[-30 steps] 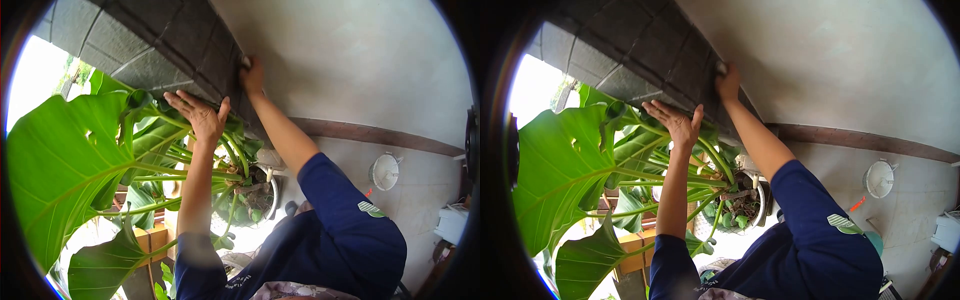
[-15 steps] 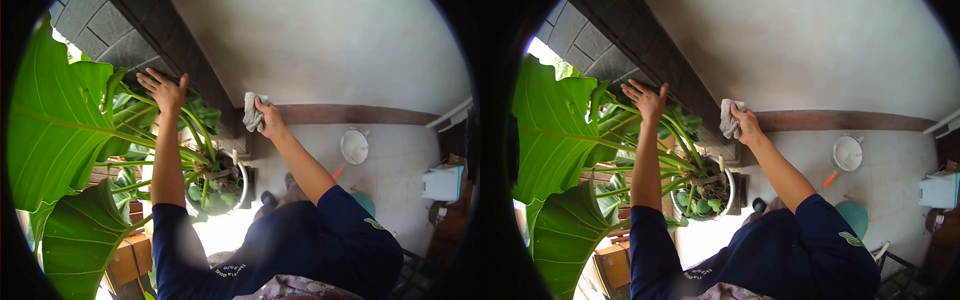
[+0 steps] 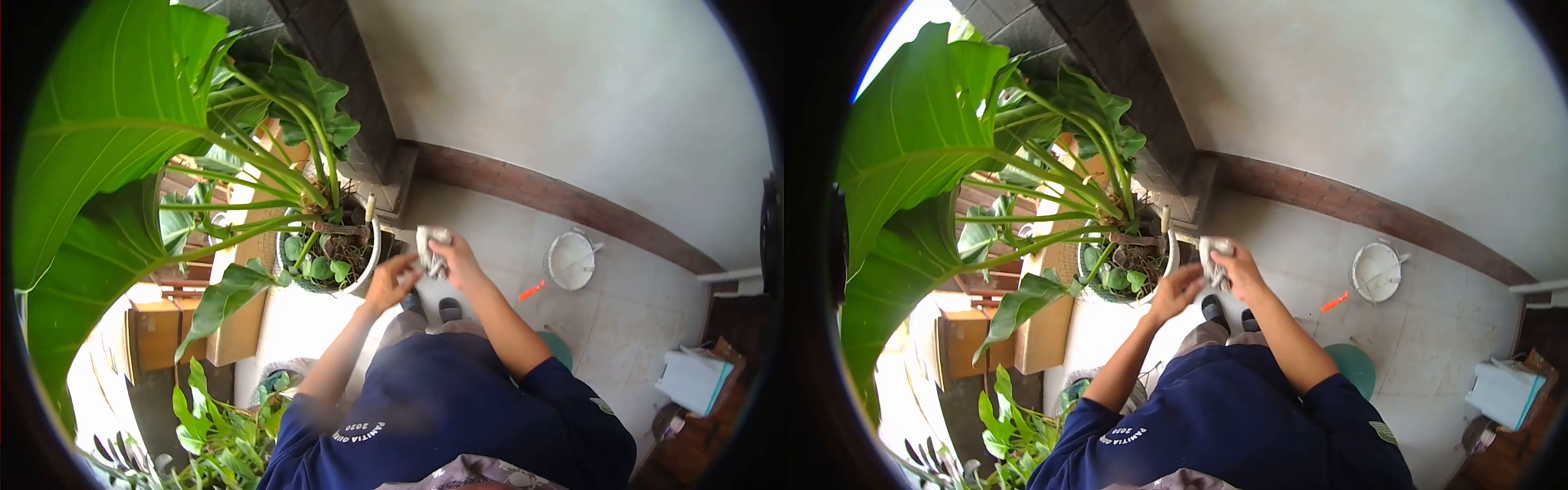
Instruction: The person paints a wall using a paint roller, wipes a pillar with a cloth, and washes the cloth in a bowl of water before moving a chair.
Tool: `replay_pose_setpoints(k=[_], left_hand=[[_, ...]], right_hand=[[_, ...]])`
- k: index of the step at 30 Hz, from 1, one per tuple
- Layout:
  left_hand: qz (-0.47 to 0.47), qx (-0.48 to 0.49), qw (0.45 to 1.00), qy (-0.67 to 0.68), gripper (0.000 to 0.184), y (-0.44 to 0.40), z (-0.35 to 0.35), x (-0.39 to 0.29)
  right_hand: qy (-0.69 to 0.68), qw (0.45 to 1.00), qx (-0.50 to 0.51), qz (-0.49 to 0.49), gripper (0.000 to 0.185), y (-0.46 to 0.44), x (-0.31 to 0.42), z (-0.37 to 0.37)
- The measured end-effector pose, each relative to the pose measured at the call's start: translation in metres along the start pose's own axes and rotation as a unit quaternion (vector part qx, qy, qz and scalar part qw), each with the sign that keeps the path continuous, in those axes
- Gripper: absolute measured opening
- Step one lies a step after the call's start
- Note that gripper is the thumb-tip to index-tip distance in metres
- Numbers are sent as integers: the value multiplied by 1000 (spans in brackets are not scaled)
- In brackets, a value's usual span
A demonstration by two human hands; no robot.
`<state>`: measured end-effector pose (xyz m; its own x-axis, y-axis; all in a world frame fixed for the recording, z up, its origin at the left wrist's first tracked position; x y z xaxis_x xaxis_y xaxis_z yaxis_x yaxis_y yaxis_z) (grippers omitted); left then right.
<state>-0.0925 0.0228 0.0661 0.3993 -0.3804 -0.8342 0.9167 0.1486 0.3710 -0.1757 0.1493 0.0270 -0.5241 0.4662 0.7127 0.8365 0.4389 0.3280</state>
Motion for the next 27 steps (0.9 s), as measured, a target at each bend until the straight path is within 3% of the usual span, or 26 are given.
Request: replay_pose_setpoints(k=[2, 4, 7, 10, 15, 18, 19, 22, 23, 26, 27], left_hand=[[47, 9, 994, 100, 51, 38, -28, 32], [84, -2, 963, 257, 54, 67, -50, 64], [173, -51, 945, 271, 40, 103, -68, 108], [211, -47, 918, 334, 39, 114, -73, 128], [147, -127, 890, 412, 30, 123, -41, 153], [117, -187, 882, 416, 29, 138, -12, 190], [127, -196, 885, 403, 27, 143, -2, 203], [108, -199, 885, 407, 24, 158, 31, 191], [81, -194, 899, 384, 25, 151, 34, 206], [47, -183, 945, 269, 26, 142, 55, 172], [69, -159, 959, 223, 26, 135, 57, 167]], right_hand=[[113, 993, 12, -9, 18, 20, -35, 14], [136, 986, 56, -81, 18, 40, -67, 14], [196, 969, 99, -115, 17, 57, -104, 9], [367, 897, 234, -72, 20, 66, -121, -8], [315, 891, 283, -160, 24, 69, -142, -26], [364, 856, 330, -165, 25, 69, -155, -44], [349, 870, 304, -171, 26, 71, -167, -48], [394, 888, 220, -88, 28, 82, -181, -77], [444, 867, 224, 4, 23, 81, -191, -77], [237, 936, 201, -163, 26, 104, -195, -104], [199, 944, 206, -167, 35, 101, -198, -105]])
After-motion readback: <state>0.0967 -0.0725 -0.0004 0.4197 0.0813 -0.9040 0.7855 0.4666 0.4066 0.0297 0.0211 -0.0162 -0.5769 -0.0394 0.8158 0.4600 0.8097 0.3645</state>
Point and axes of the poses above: each hand's wrist, its own y-axis away from the middle knuckle, its own z-axis out of the back of the hand, x = y × z, the point moved 7 cm from there along -y, towards the middle knuckle, and after that the axes turned 11 degrees about z, right-handed, at the moved point
